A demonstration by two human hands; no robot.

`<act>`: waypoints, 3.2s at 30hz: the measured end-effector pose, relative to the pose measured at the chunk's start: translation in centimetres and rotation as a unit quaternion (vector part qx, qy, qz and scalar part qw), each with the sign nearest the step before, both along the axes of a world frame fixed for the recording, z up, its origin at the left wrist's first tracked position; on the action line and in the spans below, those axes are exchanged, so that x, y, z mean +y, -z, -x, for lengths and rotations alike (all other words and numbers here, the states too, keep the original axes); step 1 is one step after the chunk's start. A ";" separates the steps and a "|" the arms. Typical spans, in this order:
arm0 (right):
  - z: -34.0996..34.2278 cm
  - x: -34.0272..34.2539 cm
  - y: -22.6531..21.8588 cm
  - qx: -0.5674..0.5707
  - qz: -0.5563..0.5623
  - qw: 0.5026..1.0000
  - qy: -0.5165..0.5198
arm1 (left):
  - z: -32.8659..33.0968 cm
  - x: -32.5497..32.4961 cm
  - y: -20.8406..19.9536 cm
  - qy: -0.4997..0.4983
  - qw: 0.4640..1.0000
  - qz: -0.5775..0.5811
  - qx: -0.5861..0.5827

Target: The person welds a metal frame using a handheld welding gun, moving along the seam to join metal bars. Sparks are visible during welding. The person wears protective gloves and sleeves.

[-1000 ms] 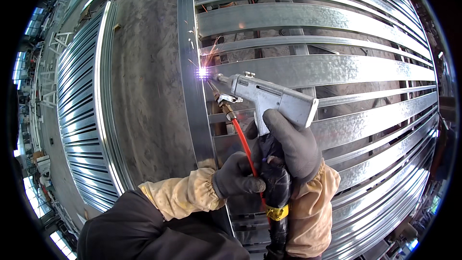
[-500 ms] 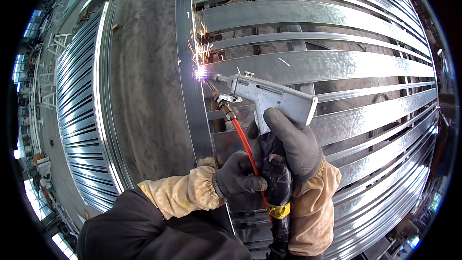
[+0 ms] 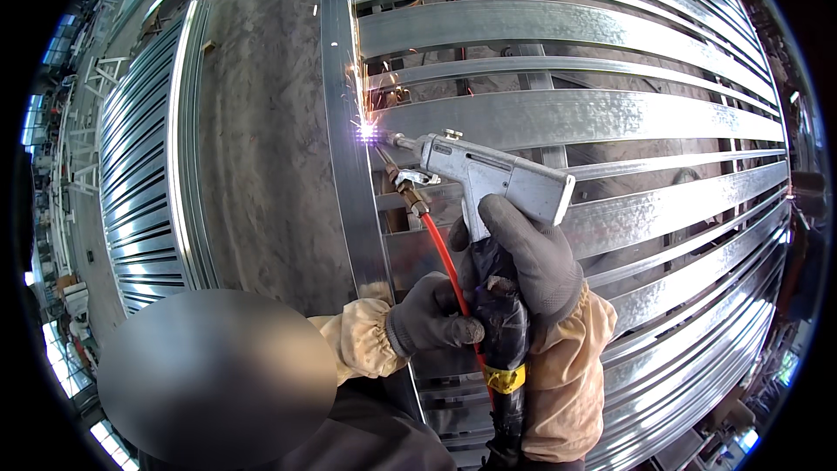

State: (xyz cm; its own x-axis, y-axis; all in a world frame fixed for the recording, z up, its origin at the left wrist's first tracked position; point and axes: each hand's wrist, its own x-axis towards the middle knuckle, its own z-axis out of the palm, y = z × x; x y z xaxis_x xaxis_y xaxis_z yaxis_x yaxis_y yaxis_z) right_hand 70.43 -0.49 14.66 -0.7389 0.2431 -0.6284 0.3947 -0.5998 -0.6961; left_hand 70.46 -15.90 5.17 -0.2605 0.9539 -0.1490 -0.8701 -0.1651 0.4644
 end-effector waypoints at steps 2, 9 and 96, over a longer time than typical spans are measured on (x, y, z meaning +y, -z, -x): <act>0.0 -0.3 -0.1 -0.008 -0.008 1.000 0.016 | 0.0 0.0 0.1 0.008 1.000 -0.007 0.002; -0.2 -0.4 0.0 -0.007 -0.008 0.999 0.031 | -0.9 0.0 1.1 0.004 1.000 0.005 0.028; -3.6 -0.2 -0.8 -0.030 0.030 0.999 -0.018 | -2.9 -0.6 1.6 0.041 0.990 -0.050 0.122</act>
